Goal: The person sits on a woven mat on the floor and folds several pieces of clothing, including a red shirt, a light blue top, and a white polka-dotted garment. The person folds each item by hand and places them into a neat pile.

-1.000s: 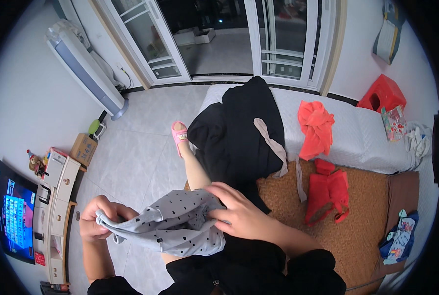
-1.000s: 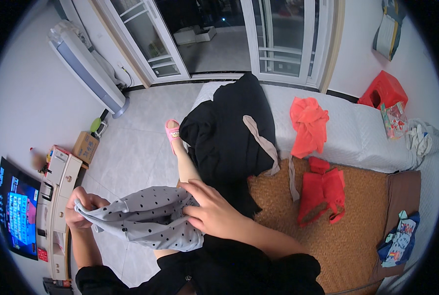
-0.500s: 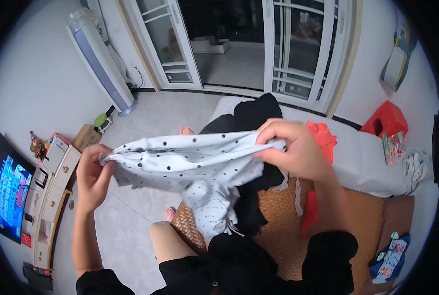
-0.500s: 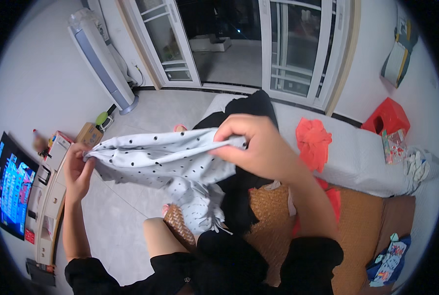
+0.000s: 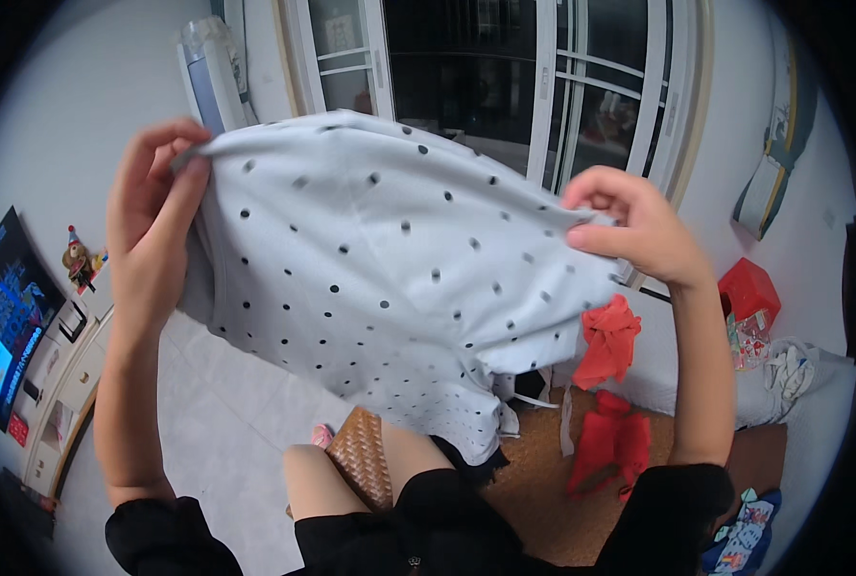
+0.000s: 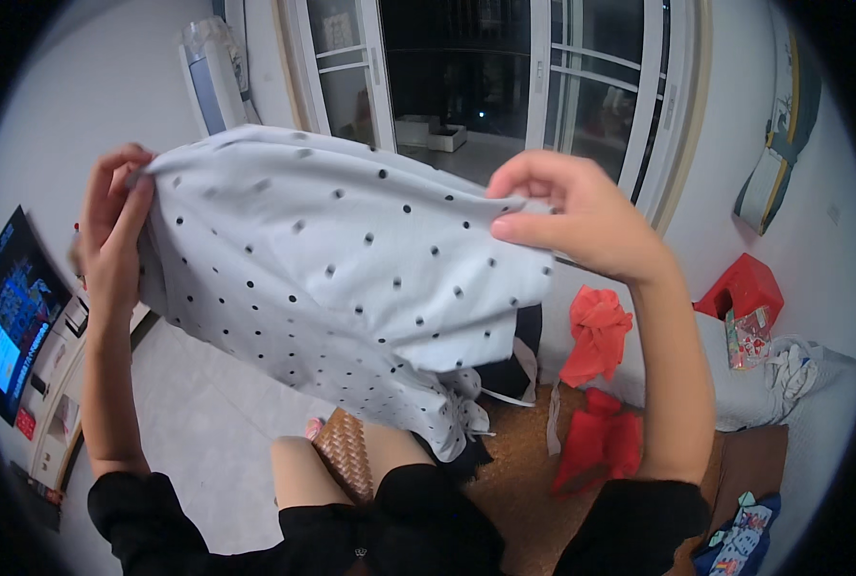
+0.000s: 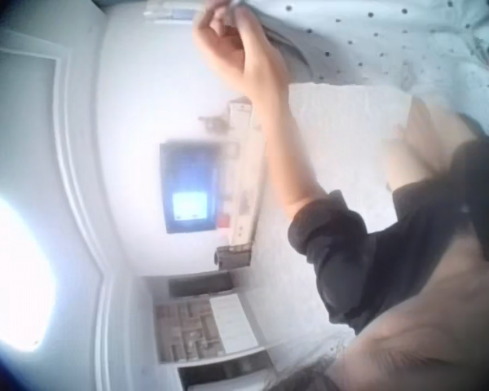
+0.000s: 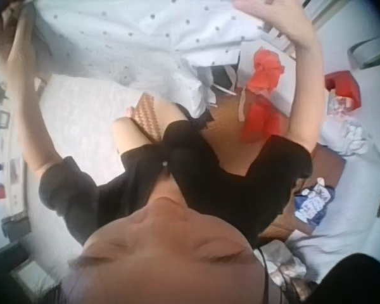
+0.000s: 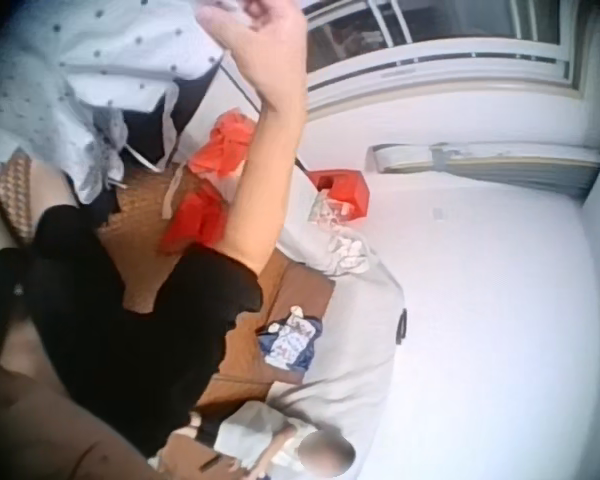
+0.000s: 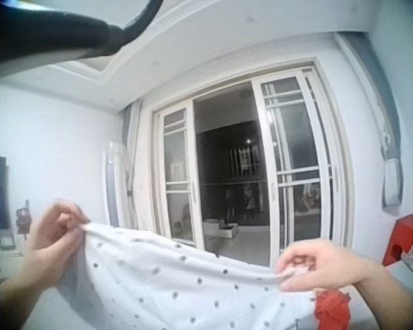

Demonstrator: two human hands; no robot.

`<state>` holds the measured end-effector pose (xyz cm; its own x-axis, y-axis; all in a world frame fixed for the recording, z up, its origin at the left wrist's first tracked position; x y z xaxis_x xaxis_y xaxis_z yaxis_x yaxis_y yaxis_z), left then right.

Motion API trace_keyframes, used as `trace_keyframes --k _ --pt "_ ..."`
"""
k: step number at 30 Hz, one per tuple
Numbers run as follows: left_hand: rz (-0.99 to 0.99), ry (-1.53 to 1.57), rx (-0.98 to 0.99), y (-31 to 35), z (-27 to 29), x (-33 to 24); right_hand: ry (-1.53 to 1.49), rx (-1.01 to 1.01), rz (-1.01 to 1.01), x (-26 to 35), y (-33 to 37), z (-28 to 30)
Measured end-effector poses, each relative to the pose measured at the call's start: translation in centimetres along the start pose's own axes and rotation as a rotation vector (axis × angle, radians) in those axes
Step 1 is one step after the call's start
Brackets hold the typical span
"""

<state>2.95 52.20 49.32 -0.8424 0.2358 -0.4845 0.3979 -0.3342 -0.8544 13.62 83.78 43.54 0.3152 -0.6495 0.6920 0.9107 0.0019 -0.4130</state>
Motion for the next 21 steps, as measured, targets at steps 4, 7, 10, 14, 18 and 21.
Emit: trace_keyframes --k 4,7,10,14,18,21 --pt "-0.069 -0.220 0.137 -0.7 -0.4 -0.8 -0.047 0.201 -0.012 1.4 0.3 -0.8" --pt "-0.042 -0.183 0.216 -2.2 0.1 -1.2 0.048 0.242 -0.094 1.4 -0.3 -0.9" --pt "0.002 -0.241 0.240 -4.0 2.2 -0.6 0.030 0.304 -0.066 2.0 -1.2 -2.9" --pt "0.083 -0.222 0.241 -5.1 3.1 2.6 0.014 0.244 -0.106 0.1 -4.0 -3.8" --pt "0.193 -0.419 0.247 -5.1 5.1 11.1 -0.194 0.077 -0.318 -6.3 -9.0 -8.5" --pt "0.323 -0.421 0.170 -5.6 6.8 15.3 -0.275 -0.016 -0.291 -9.4 -13.1 -10.9"
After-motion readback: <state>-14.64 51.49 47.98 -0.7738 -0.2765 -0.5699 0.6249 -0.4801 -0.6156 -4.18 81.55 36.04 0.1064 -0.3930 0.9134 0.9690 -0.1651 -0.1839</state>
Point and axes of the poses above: each hand's wrist, its own y-axis away from the middle knuckle, its own z-axis out of the back of the hand, x = y × z, the point moved 6 cm from there along -y, towards the middle knuckle, and after that the axes turned 14 degrees about y, right-handed, at the moved point
